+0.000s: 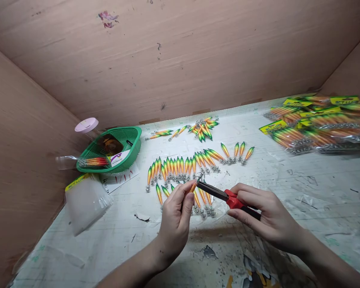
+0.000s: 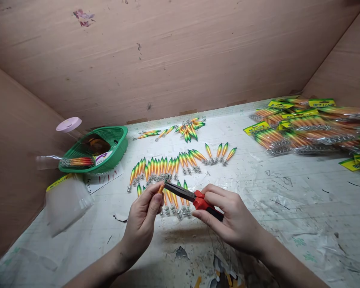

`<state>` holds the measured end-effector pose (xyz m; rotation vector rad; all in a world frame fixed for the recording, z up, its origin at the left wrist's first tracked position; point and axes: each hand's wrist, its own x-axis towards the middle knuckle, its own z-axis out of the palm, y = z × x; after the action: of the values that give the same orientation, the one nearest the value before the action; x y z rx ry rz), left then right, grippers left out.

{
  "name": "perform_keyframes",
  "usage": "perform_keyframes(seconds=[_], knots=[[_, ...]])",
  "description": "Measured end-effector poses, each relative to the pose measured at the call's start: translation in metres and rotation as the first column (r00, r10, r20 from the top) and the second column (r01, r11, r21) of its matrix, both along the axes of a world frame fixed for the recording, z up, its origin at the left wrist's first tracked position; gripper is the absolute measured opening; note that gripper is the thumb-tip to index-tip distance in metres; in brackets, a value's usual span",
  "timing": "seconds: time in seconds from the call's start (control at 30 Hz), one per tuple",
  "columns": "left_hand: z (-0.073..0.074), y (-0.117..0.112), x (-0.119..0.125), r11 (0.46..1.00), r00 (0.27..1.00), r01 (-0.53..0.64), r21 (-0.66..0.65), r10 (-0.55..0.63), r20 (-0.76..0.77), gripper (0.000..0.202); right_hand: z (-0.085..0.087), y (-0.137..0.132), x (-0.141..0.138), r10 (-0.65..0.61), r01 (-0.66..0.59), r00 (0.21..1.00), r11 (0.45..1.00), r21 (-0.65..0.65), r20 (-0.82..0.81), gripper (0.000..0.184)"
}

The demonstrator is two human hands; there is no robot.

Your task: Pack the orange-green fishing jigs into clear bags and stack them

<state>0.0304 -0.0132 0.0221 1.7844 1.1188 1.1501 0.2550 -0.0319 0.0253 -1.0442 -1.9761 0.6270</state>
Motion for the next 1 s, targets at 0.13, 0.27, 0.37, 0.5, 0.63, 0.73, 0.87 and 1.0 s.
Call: perform_keyframes(seconds=[0.13,0.27,0.37,0.5,0.63,0.73,0.87,1.0], knots=[[0.000,0.002,0.002,0.963,0.993,-0.003,0.270,0.036,-0.117,0.034,0.002,0.001,-0.001,0.016,-0.016,1.000,1.000,-0.015,-0.006,0.020],[-0.001,0.002,0.003,0.914,0.982,0.013,0.405,0.064,-0.176,0.038,0.001,-0.001,-0.001,0.040,-0.040,0.999,0.999,-0.024,0.000,0.022],[-0.001,0.004,0.000,0.911,0.982,0.042,0.411,0.038,-0.184,0.038,0.001,-0.002,0.000,0.036,-0.035,0.999,0.999,-0.003,0.016,0.022],[-0.001,0.007,-0.005,0.951,0.993,0.079,0.300,-0.049,-0.103,0.032,0.001,-0.002,-0.002,0.031,-0.031,0.999,0.999,-0.024,0.019,0.025],[0.000,0.005,-0.006,0.990,0.979,0.137,-0.042,-0.129,0.156,0.025,0.001,-0.003,-0.005,0.045,-0.047,0.998,0.996,-0.070,-0.034,0.029],[0.003,0.002,-0.002,0.890,0.889,0.285,-0.356,-0.107,0.445,0.026,-0.001,-0.004,-0.006,0.042,-0.044,0.999,0.996,-0.078,-0.030,0.029],[0.008,0.003,0.005,0.704,0.706,0.506,-0.498,-0.006,0.708,0.028,-0.003,-0.002,-0.003,0.020,-0.019,1.000,0.999,-0.044,0.016,0.026],[0.009,0.005,0.008,0.698,0.674,0.534,-0.477,-0.011,0.739,0.027,-0.001,-0.001,-0.003,0.011,-0.011,1.000,1.000,-0.026,0.010,0.023]])
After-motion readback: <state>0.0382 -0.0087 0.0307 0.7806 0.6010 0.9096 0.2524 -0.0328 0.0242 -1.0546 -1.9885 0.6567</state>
